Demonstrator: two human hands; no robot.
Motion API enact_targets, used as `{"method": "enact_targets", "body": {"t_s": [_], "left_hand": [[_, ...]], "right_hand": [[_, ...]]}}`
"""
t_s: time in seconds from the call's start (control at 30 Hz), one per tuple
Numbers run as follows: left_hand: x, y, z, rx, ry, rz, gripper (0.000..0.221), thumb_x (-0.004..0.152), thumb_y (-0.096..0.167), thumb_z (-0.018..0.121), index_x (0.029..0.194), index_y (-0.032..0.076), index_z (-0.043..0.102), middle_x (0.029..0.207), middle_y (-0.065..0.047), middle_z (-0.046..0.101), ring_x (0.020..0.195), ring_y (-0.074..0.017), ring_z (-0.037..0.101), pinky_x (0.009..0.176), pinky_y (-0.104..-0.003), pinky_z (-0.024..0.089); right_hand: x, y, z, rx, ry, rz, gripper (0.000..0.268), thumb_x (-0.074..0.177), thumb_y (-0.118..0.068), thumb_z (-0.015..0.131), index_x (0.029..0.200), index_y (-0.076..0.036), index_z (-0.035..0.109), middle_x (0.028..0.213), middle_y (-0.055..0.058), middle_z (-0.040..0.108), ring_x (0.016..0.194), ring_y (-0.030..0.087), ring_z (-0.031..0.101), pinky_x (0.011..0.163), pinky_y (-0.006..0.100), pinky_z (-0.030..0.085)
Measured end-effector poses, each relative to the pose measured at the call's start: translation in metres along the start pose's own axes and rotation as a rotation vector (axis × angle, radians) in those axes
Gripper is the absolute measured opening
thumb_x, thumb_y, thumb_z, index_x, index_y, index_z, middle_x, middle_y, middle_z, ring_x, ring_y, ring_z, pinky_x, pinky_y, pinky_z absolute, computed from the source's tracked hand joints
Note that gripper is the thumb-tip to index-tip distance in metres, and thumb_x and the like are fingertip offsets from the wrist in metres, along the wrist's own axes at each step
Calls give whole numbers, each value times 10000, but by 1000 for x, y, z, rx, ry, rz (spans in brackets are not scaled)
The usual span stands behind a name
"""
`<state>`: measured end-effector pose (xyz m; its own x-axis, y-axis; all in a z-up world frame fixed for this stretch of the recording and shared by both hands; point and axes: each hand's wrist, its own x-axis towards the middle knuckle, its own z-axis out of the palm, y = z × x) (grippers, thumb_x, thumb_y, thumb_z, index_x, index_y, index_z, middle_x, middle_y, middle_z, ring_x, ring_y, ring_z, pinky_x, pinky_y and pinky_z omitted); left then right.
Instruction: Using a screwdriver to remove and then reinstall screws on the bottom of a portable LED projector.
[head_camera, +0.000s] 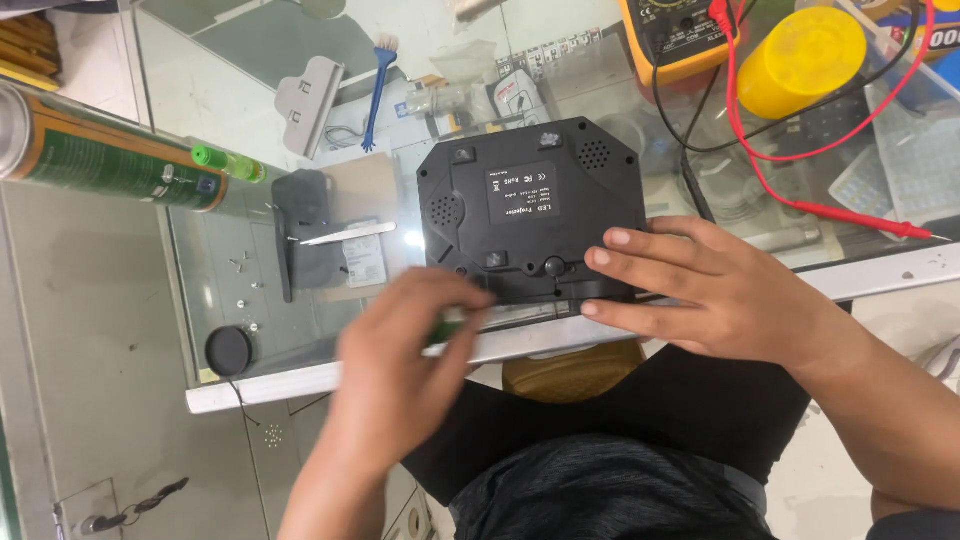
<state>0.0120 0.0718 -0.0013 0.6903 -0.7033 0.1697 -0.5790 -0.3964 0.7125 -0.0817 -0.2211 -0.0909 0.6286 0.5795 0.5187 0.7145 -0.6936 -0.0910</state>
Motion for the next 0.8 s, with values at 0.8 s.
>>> {"method": "enact_targets", "body": {"t_s": [0.8], "left_hand": [[49, 23, 30, 654, 11, 594, 136, 1055, 64, 588, 1049, 94, 721, 1067, -15, 754, 717, -147, 551, 538, -235, 395]], "right_hand": [[-13, 7, -4, 133, 149, 174, 397, 1012, -227, 665, 1365, -79, 560, 1484, 152, 536, 1395, 359, 532, 1041, 540, 562]]}}
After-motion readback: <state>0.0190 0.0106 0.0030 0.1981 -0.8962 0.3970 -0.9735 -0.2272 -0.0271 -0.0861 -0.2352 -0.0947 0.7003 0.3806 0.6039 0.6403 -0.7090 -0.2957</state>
